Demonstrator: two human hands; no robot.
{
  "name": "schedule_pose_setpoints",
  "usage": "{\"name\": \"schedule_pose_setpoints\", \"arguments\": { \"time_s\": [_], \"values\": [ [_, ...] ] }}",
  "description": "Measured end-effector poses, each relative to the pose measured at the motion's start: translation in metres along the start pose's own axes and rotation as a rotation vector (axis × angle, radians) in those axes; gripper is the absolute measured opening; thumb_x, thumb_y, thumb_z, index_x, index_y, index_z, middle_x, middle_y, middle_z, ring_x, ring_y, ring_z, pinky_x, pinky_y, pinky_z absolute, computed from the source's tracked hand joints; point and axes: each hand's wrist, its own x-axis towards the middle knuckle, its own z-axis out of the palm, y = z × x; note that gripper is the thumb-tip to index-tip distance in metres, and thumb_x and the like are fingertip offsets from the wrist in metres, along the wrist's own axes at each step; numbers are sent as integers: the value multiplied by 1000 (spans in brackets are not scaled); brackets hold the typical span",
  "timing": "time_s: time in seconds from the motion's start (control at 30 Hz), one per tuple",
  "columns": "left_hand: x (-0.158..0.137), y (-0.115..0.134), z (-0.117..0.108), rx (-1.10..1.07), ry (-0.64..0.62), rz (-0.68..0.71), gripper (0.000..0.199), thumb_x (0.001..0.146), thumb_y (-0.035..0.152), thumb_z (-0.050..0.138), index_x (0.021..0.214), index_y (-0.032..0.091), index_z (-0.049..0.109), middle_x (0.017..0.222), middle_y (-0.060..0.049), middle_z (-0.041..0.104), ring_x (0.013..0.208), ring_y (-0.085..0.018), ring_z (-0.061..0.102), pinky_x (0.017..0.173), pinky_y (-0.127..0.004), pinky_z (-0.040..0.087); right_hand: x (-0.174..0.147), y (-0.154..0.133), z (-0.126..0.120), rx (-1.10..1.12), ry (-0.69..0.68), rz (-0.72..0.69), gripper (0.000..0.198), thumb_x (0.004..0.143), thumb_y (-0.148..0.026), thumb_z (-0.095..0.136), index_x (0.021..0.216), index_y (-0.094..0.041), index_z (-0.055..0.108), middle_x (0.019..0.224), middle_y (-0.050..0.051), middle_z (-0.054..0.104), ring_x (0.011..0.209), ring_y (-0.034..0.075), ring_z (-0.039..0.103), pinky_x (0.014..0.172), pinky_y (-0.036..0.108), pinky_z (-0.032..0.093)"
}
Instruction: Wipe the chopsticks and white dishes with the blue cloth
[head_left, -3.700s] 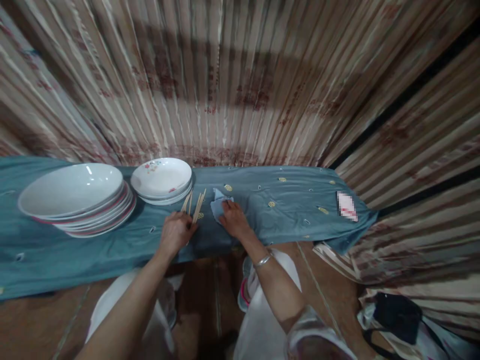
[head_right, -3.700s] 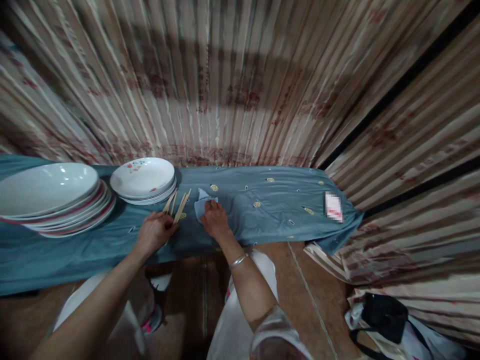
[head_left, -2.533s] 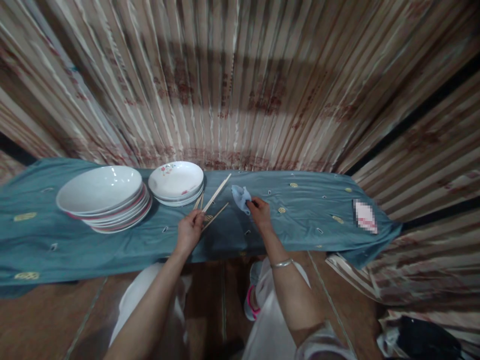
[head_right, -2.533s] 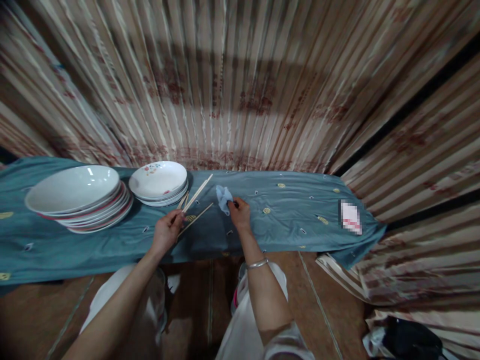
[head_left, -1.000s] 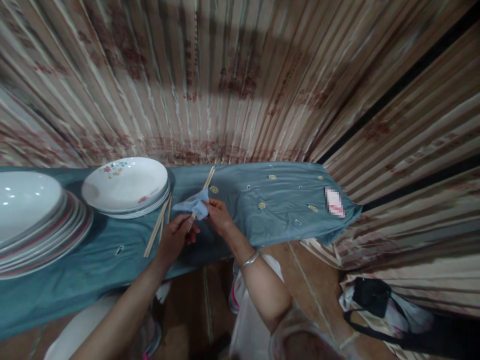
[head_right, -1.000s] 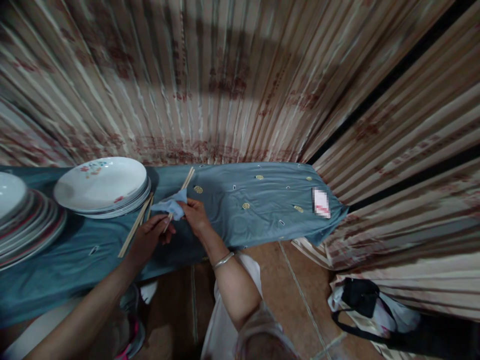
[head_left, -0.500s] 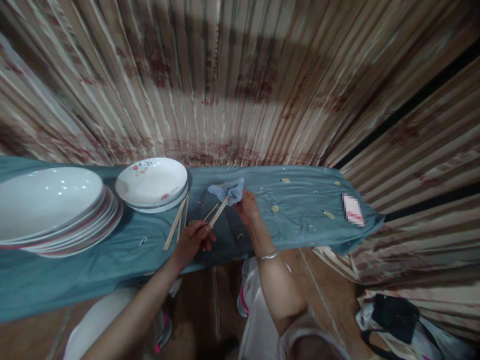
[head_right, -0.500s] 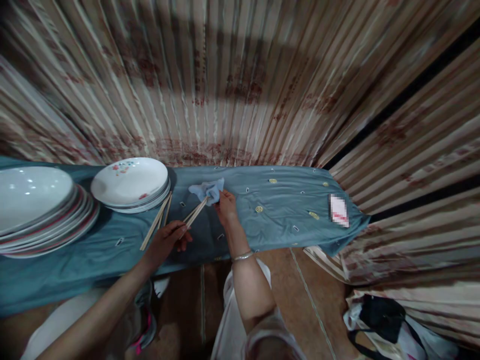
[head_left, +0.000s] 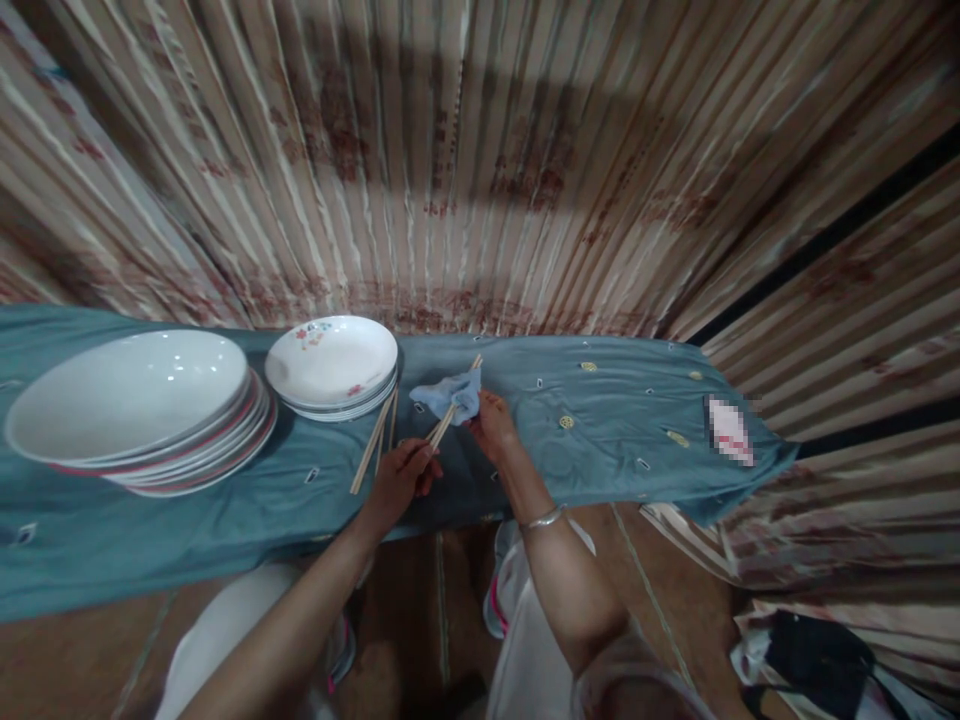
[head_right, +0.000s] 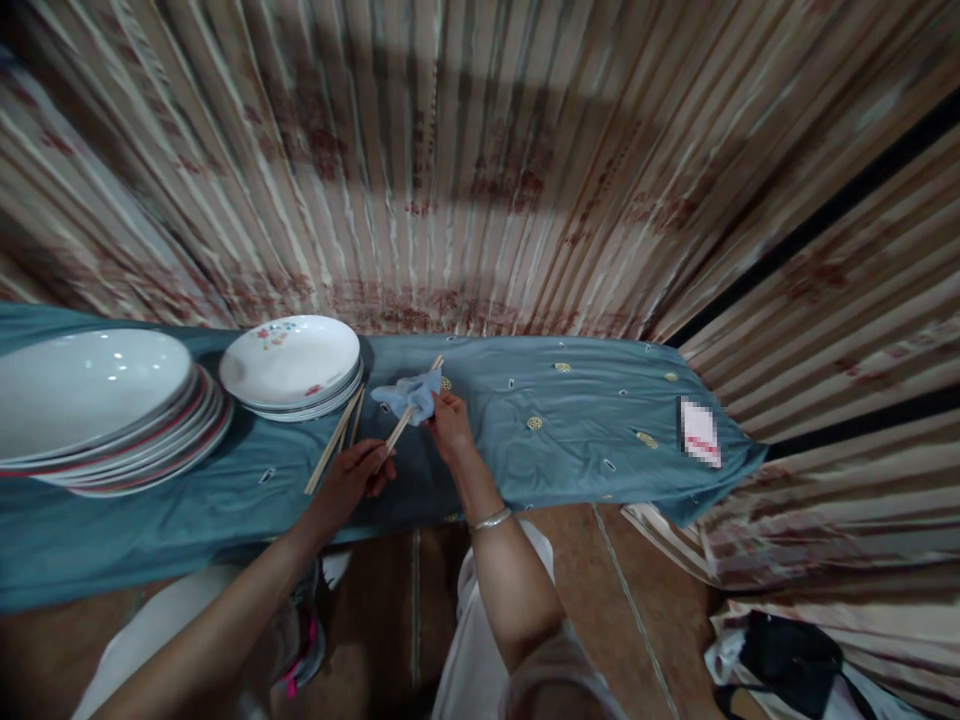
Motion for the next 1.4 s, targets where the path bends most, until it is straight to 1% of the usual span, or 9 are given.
{"name": "schedule_pose_setpoints", "arguments": {
  "time_s": [0.17,0.3,0.43,0.6,0.83,0.93,1.0,1.17,1.4],
  "values": [
    [2,1,-2,-9,32,24,34,73,49,59,79,16,60,57,1,60,37,-8,42,38,-21,27,-9,7,8,-13,-50,19,34,61,-40,79,51,-19,54,46,-7,46,44,6,32,43,21,27],
    [5,-1,-5,-44,54,30,35,71,51,60,78,17,59,56,2,59,35,-7,41,37,-21,25,-17,12,12,-21,-103,64,32,55,-41,80,52,-18,58,45,-8,46,44,5,31,45,21,26],
    [7,0,-6,-54,53,56,31,74,48,60,74,17,59,57,2,60,36,-7,41,37,-21,25,-25,19,17,-64,-139,82,33,54,-44,80,53,-18,60,44,-8,47,42,5,32,44,21,25],
    [9,-2,-11,-28,53,80,33,75,48,59,65,17,57,54,1,58,37,-6,41,38,-21,27,-28,26,19,-109,-141,80,33,54,-46,80,57,-17,65,46,-7,51,43,5,36,44,20,26],
    [8,-1,-13,-15,31,70,32,76,47,57,65,17,56,53,2,56,36,-7,40,38,-22,26,-28,24,17,-134,-144,64,32,55,-46,79,60,-17,67,48,-5,55,45,6,40,44,20,29],
    [7,1,-11,-23,22,50,31,76,48,58,73,17,59,53,3,56,36,-7,39,38,-22,25,-26,18,15,-103,-118,61,31,53,-44,81,58,-17,67,46,-6,54,43,5,38,43,19,28],
    [7,1,-9,-33,12,33,33,74,50,59,77,17,59,53,3,56,36,-7,40,38,-21,24,-22,13,13,-63,-77,48,30,50,-42,82,56,-17,66,45,-6,53,42,5,37,43,19,29],
    [5,-1,-6,-12,-17,-13,38,71,55,59,77,17,59,50,4,55,34,-7,39,37,-21,23,-9,1,-1,12,32,7,30,46,-40,83,54,-19,64,48,-5,59,46,7,44,45,20,36],
    [1,-2,-3,1,-42,-29,39,71,56,59,77,17,58,51,4,55,35,-7,40,37,-21,23,4,-12,-19,26,106,-72,22,58,-36,76,57,-20,62,51,-5,59,50,9,48,50,22,42]
  ]
}}
